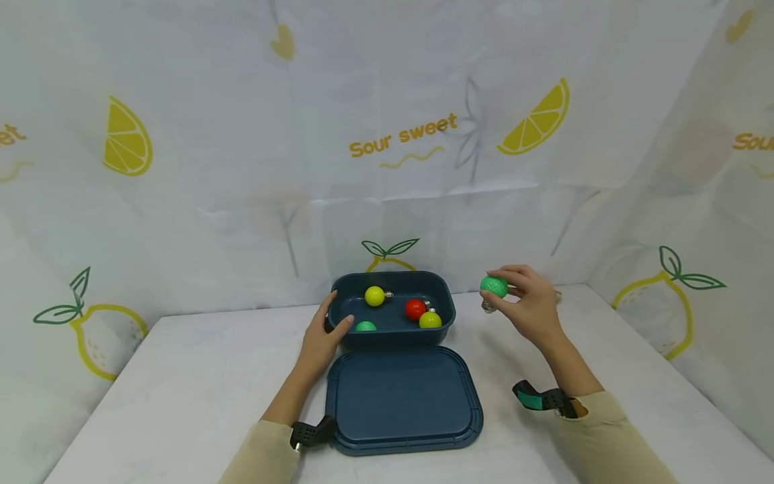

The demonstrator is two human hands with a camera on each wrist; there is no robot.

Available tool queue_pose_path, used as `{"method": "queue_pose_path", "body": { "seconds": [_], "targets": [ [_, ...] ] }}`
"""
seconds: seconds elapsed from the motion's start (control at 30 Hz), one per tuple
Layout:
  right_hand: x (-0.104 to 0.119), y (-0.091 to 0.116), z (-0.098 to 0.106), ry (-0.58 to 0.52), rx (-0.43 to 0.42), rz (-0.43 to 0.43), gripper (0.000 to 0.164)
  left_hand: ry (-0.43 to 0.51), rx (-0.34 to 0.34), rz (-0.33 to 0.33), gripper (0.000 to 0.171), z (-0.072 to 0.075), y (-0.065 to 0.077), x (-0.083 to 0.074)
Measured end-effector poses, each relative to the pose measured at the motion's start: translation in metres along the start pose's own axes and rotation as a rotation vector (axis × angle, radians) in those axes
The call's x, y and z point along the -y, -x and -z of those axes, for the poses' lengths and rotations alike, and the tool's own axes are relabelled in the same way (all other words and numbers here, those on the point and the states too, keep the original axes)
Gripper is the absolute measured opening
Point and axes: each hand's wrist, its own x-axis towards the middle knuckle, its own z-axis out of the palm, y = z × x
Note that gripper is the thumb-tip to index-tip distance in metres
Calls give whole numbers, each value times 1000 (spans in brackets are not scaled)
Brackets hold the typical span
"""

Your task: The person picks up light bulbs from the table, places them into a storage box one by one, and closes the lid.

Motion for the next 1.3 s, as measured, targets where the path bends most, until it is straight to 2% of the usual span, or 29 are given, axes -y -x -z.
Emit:
{"method": "queue_pose_path", "body": {
  "seconds": [0.17,0.5,0.67,0.77,0.93,1.07,1.3],
  "targets": [
    [10,-13,-11,-41,25,-19,37,9,-13,6,74,1,1,0],
    [28,-35,-29,-115,3,-54,38,8,-3,18,73,0,-1,0],
    [39,-47,-43,-188,-29,-73,38,-2,-5,6,72,0,-1,-2],
    [40,-47,-55,-213,-31,-76,37,-1,-9,11,72,1,0,-2],
    [33,-43,-75,-163,4,-56,36,7,-16,25,72,2,0,-1],
    [32,-40,-80,-146,19,-62,37,0,-11,15,74,2,-1,-1],
    [24,-32,-83,-138,96,-101,39,-10,-10,27,72,0,-1,1]
  ]
}}
